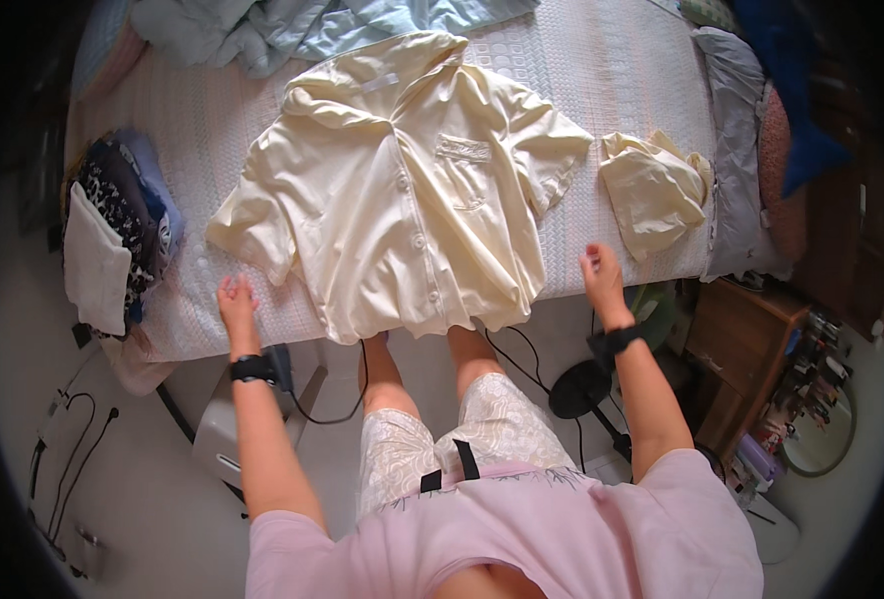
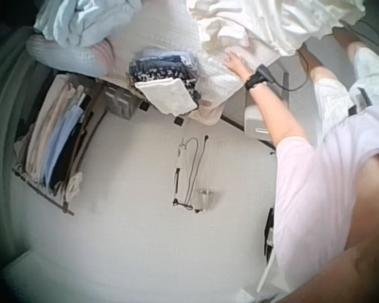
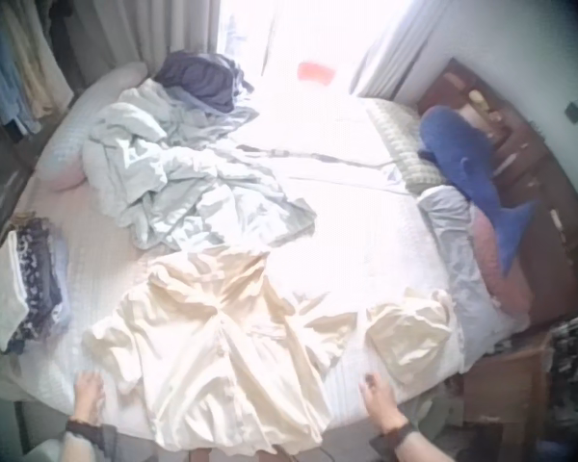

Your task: The person folds several shirts and a pair of shorts by hand on a bed.

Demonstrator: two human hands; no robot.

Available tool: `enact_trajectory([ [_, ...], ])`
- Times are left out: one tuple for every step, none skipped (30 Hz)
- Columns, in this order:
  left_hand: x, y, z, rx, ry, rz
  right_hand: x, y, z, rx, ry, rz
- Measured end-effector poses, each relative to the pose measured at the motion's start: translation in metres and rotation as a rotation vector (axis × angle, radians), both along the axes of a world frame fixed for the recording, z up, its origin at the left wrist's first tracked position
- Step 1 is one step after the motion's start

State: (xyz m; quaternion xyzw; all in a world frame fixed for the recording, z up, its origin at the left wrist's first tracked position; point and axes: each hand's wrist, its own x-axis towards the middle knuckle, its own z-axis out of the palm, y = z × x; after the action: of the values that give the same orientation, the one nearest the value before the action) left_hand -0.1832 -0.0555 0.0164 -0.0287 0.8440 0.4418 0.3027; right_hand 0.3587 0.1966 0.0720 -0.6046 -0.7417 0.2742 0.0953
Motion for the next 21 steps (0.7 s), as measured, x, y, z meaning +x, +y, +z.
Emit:
enact_trajectory([
  [-0.008, 0.010, 0.005, -0.023, -0.025, 0.039, -0.002, 0.024, -0.011, 0.031, 0.047, -0.013],
  [-0.016, 0.019, 0.006, -0.044, -0.052, 0.079, -0.007, 0.050, -0.023, 0.066, 0.093, -0.025],
  [-0.025, 0.027, 0.003, -0.059, -0.096, 0.051, -0.011, 0.072, -0.043, 0.048, 0.117, -0.124],
  [-0.034, 0.034, -0.001, -0.076, -0.140, 0.021, -0.018, 0.090, -0.061, 0.029, 0.141, -0.224],
  [-0.042, 0.038, -0.005, -0.098, -0.180, -0.002, -0.032, 0.105, -0.071, 0.030, 0.042, -0.338],
  [-0.046, 0.040, -0.012, -0.109, -0.153, -0.033, -0.044, 0.115, -0.080, 0.030, -0.056, -0.451],
  [-0.050, 0.043, -0.017, -0.119, -0.126, -0.064, -0.050, 0.126, -0.085, 0.026, -0.049, -0.462],
  [-0.053, 0.045, -0.023, -0.129, -0.099, -0.096, -0.054, 0.135, -0.089, 0.023, -0.042, -0.473],
  [-0.054, 0.047, -0.026, -0.112, -0.115, -0.137, -0.056, 0.138, -0.094, 0.013, -0.036, -0.483],
  [-0.063, 0.034, -0.034, -0.085, -0.111, -0.165, -0.067, 0.140, -0.087, -0.084, 0.058, -0.446],
  [-0.073, 0.022, -0.042, -0.058, -0.106, -0.193, -0.076, 0.144, -0.079, -0.182, 0.151, -0.409],
  [-0.077, 0.014, -0.051, -0.027, -0.108, -0.224, -0.080, 0.148, -0.071, -0.274, 0.236, -0.373],
  [-0.064, 0.027, -0.043, 0.001, -0.010, -0.252, -0.070, 0.151, -0.078, -0.139, 0.272, -0.379],
  [-0.056, 0.042, -0.033, 0.065, -0.011, -0.130, -0.052, 0.157, -0.079, -0.043, 0.324, -0.378],
  [-0.062, 0.039, -0.022, 0.114, -0.040, -0.084, -0.054, 0.161, -0.068, 0.037, 0.389, -0.357],
  [-0.069, 0.034, -0.014, 0.167, -0.068, -0.044, -0.051, 0.165, -0.059, 0.123, 0.456, -0.341],
  [-0.073, 0.033, -0.011, 0.136, -0.067, -0.061, -0.039, 0.176, -0.060, 0.141, 0.332, -0.304],
  [-0.077, 0.033, -0.008, 0.104, -0.067, -0.083, -0.032, 0.180, -0.063, 0.055, 0.325, -0.362],
  [-0.079, 0.032, -0.007, 0.073, -0.068, -0.106, -0.027, 0.183, -0.067, -0.031, 0.319, -0.421],
  [-0.078, 0.032, -0.007, 0.092, -0.121, -0.110, -0.021, 0.184, -0.071, -0.117, 0.311, -0.478],
  [-0.074, 0.026, -0.005, 0.101, -0.167, -0.095, -0.048, 0.172, -0.052, -0.305, 0.400, -0.588],
])
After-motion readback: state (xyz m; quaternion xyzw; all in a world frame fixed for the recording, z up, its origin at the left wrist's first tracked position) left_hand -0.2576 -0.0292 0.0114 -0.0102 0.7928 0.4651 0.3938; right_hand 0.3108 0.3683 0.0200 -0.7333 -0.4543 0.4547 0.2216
